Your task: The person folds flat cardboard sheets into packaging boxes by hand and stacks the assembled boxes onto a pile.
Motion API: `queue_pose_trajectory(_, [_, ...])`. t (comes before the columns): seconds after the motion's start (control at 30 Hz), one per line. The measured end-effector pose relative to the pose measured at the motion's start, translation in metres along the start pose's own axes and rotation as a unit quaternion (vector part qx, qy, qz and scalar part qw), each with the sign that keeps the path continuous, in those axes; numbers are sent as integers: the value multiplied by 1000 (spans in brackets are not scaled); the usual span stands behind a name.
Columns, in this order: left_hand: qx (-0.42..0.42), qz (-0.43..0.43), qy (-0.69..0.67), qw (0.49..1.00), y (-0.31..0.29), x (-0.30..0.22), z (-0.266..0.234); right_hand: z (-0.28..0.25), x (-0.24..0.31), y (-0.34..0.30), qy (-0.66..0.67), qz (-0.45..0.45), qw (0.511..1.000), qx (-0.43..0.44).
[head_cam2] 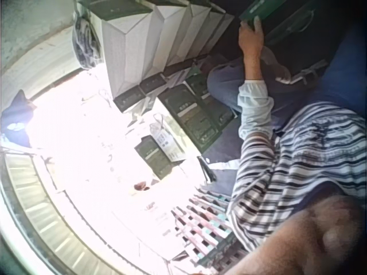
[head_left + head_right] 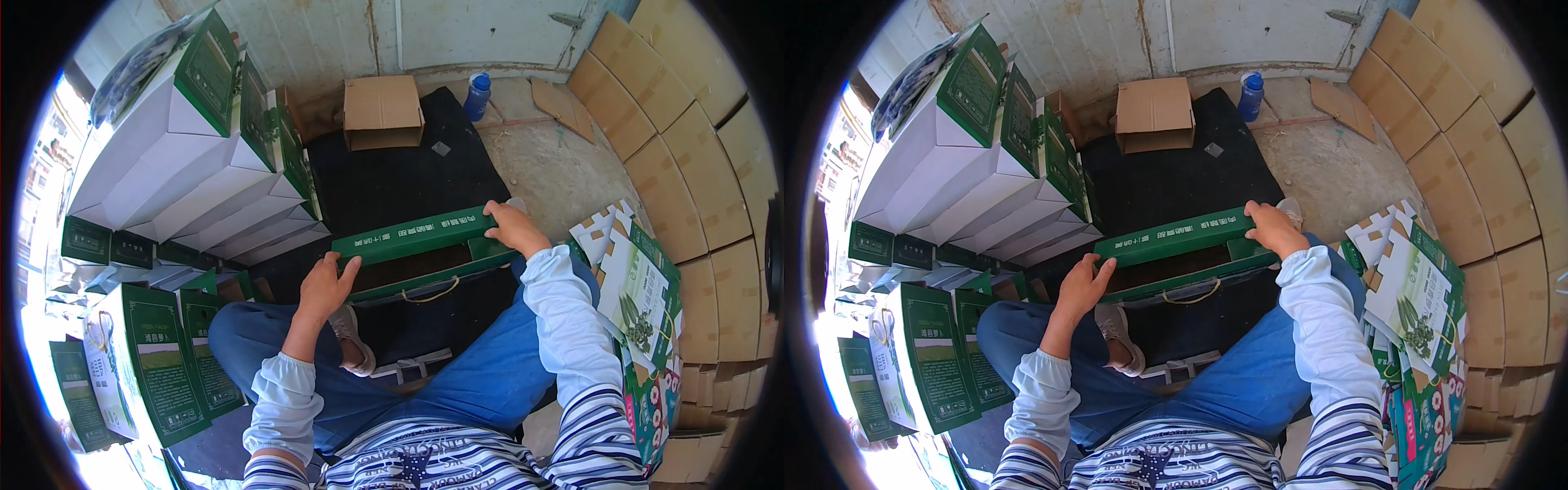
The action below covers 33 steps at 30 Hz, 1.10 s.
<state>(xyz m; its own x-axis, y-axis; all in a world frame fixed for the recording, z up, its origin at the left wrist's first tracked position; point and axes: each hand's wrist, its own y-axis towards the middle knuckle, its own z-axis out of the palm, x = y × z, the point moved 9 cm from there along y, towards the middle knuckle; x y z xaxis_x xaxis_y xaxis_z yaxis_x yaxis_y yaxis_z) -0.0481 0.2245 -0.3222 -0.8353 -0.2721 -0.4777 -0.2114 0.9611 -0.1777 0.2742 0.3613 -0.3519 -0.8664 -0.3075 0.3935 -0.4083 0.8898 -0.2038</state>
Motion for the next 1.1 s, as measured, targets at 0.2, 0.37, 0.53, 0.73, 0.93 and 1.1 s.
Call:
queue_pose_trajectory(0.2, [-21, 52, 38, 998, 1, 4, 3, 7, 23, 4, -170, -46, 984, -2])
queue_pose_trajectory(0.37, [71, 8, -144, 987, 21, 32, 19, 15, 30, 12, -257, -101, 961, 34])
queue_pose_trajectory(0.53, [112, 20, -193, 975, 40, 42, 22, 20, 33, 15, -238, -81, 968, 23])
queue_pose_trajectory(0.73, [140, 145, 92, 975, 50, 18, 34, 21, 35, 15, -235, -94, 967, 27])
queue_pose_trajectory(0.93, [163, 196, 167, 952, 45, 13, 51, 35, 40, 30, -295, -124, 943, 91])
queue_pose_trajectory(1.1, [167, 185, 216, 944, 42, 12, 57, 46, 41, 31, -319, -138, 932, 106])
